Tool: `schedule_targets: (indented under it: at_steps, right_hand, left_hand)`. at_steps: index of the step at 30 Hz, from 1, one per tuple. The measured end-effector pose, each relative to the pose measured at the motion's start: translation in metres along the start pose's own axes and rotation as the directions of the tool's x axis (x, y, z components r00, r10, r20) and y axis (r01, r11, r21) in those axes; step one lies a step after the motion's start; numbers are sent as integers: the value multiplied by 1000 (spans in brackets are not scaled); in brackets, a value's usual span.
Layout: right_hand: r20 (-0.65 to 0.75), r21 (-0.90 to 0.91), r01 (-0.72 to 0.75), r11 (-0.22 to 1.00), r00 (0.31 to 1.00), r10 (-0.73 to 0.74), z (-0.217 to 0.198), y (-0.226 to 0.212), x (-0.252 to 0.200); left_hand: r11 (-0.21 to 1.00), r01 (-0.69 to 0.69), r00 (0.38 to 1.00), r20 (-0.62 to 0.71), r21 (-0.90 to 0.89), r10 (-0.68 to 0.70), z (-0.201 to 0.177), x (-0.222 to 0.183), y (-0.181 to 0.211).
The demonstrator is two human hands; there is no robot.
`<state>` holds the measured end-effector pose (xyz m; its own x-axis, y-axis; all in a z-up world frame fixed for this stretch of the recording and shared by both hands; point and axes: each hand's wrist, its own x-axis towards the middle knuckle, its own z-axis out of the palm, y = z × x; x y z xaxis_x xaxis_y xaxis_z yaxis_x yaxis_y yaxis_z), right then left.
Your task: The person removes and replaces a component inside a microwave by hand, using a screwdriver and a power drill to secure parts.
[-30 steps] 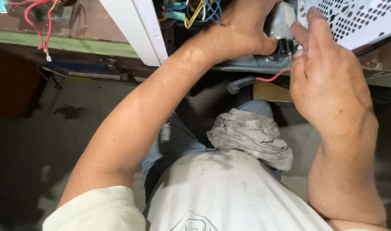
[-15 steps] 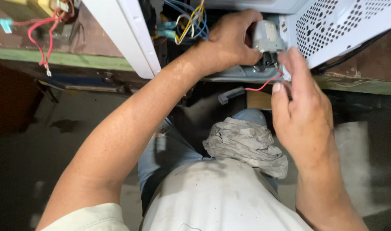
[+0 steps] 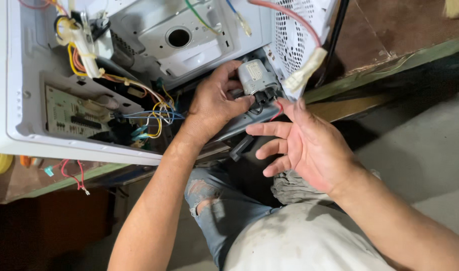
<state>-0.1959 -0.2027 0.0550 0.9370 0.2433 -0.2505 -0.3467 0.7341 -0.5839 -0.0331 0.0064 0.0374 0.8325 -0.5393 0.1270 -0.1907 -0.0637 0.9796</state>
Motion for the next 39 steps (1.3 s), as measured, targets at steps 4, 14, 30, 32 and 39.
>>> schedule_targets:
  at_steps: [4, 14, 30, 32, 39]
  right_hand:
    - [-95, 2, -42, 999, 995, 42, 13, -8, 11]
    - [-194, -170, 1, 985, 980, -35, 10, 3, 14]
    - [215, -972, 148, -183, 875, -433, 7, -10, -19]
    - [403, -884, 220, -413, 808, -430, 35, -25, -27]
    - [662, -418, 201, -886, 736, -145, 103, -43, -13]
  left_hand:
    - [997, -9, 999, 34, 80, 6, -1, -2, 5]
    - [998, -42, 998, 52, -40, 44, -5, 1, -20]
    - [995, -66, 997, 46, -71, 69, 2, -6, -20]
    - [993, -36, 999, 30, -111, 39, 2, -4, -24]
    - [968, -126, 986, 79, -218, 146, 0, -2, -19]
